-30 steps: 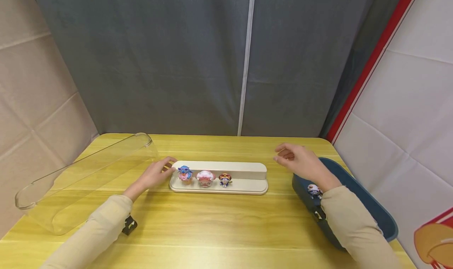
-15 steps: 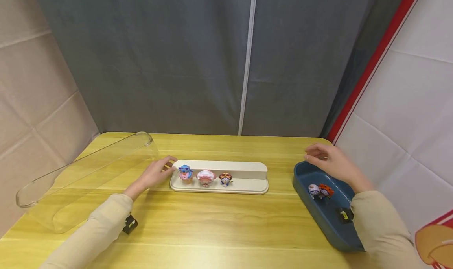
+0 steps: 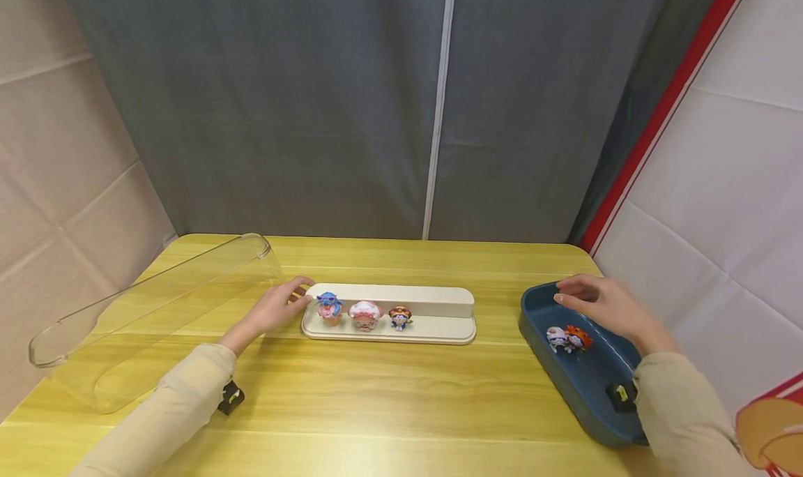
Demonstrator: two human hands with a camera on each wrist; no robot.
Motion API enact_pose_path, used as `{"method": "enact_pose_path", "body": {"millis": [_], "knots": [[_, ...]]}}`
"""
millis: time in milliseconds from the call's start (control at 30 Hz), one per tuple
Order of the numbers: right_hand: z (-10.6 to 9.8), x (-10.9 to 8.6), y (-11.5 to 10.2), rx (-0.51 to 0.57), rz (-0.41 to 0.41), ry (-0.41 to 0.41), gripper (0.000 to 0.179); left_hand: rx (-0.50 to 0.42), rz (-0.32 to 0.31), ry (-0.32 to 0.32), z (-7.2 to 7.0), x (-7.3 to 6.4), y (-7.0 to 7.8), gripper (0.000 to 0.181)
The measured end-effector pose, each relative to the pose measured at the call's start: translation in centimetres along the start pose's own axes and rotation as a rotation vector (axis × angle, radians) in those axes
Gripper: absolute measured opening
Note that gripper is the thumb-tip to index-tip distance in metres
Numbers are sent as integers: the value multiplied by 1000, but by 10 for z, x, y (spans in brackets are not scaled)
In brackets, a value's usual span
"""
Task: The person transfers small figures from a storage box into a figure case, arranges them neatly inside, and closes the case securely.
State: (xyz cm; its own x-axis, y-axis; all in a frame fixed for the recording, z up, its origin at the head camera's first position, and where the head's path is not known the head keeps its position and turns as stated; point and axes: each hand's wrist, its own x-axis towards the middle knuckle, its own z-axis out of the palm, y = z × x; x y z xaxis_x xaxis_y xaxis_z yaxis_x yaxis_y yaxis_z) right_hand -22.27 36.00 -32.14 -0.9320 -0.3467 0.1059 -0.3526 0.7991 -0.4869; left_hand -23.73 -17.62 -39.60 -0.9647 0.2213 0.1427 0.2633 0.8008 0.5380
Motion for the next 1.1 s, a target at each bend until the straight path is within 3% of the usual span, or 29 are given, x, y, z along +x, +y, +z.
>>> {"method": "enact_pose_path", "body": {"millis": [333, 667, 1100], "knots": [[13, -8, 24, 69, -16, -94, 39, -3, -7, -8, 0, 0, 1, 27], [16, -19, 40, 114, 47, -188, 42, -9, -9, -12, 0, 0, 1, 28], [26, -25, 54, 69, 152, -203, 44, -3, -1, -3, 0, 0, 1, 27]]}}
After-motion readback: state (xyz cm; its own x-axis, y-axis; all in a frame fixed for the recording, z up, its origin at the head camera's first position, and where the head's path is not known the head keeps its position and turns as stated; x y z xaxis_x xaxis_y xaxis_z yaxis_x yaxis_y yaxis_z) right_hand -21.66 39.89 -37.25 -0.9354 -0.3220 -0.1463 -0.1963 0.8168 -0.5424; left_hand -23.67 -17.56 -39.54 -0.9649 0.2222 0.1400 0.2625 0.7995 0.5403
